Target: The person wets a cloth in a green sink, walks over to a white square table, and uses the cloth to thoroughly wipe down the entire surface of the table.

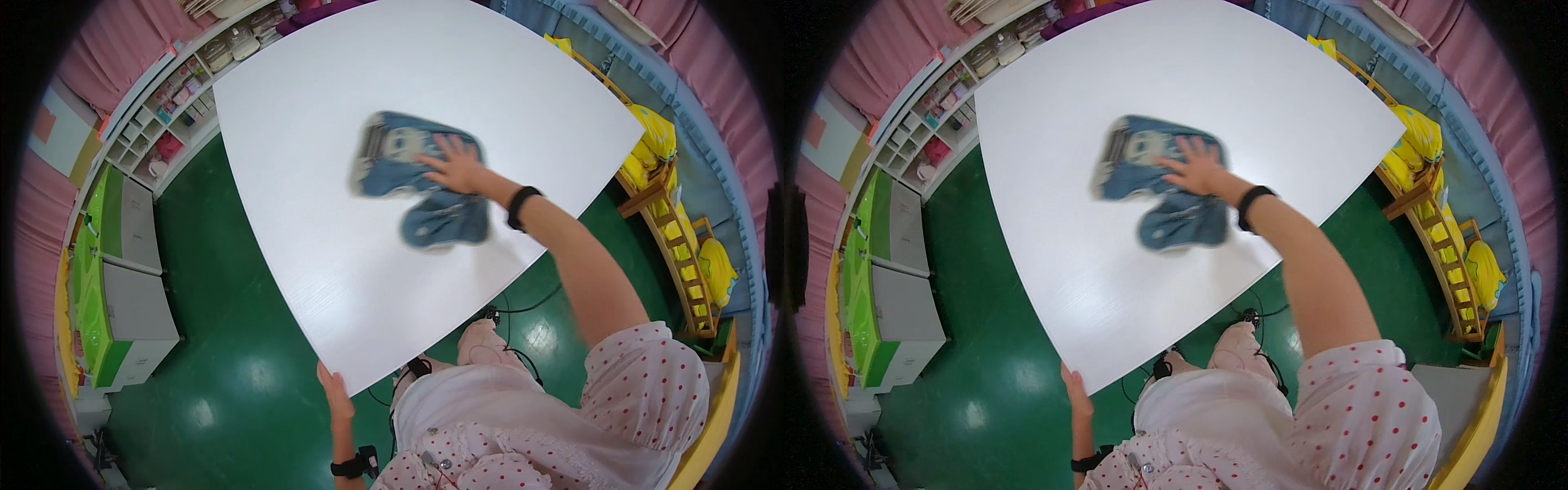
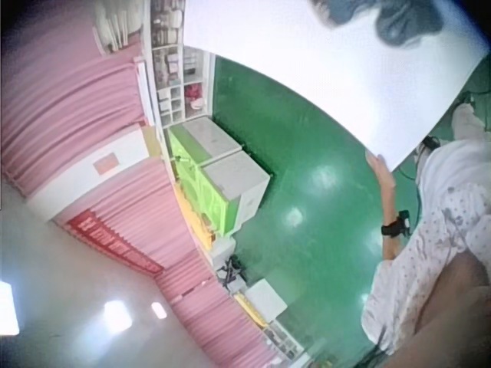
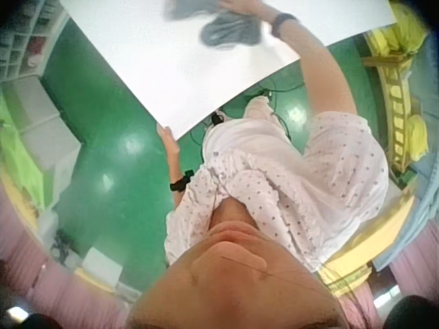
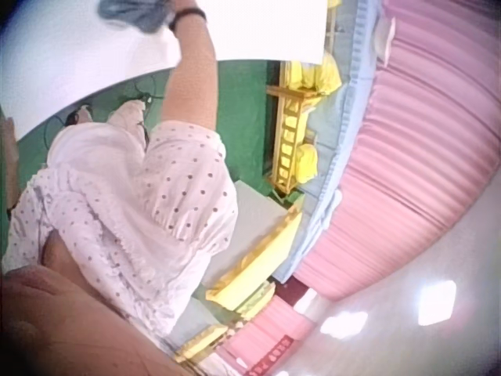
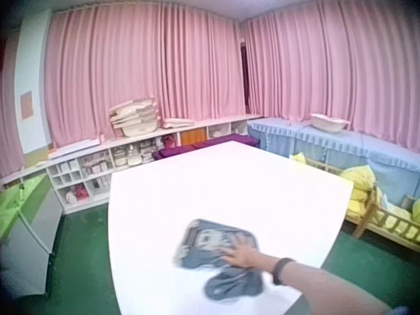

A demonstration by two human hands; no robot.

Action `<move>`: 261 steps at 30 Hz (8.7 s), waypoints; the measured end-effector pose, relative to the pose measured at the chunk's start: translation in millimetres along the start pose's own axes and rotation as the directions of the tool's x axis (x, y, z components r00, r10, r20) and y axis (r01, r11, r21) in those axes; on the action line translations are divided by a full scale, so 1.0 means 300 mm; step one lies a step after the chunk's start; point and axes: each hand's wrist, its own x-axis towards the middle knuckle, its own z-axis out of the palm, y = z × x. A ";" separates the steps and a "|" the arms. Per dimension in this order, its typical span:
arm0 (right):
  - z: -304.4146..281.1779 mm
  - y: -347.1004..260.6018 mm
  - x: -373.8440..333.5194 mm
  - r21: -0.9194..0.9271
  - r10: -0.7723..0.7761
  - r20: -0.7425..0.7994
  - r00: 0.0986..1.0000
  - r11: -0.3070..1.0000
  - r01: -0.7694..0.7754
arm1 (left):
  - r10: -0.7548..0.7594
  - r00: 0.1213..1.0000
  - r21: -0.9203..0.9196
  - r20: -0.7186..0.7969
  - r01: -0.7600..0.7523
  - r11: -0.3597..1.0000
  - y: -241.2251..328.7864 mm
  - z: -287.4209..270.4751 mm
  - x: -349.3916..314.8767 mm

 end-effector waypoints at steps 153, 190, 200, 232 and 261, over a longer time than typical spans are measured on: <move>-0.001 2.327 -0.385 0.287 0.110 -0.236 0.966 0.957 -0.039 | 0.632 0.772 0.531 0.068 -0.564 0.633 1.113 2.478 0.218; -0.142 2.233 0.511 0.113 -0.828 -0.057 0.558 0.550 0.828 | -0.003 0.754 0.427 -0.657 0.375 0.823 1.318 3.387 0.108; -0.094 2.291 0.058 0.341 -0.933 -0.116 -0.341 -0.360 0.869 | -0.268 0.481 -0.219 -0.835 0.155 0.963 1.268 3.812 0.200; -0.513 2.629 1.847 0.203 -0.674 -0.636 0.375 0.323 0.924 | -0.160 -0.245 -0.291 -0.956 0.849 0.441 1.430 3.980 0.475; -0.359 1.726 1.822 -0.138 -0.987 0.147 0.058 0.038 0.990 | -0.192 -0.447 -0.486 -0.874 0.783 0.388 1.511 3.972 0.541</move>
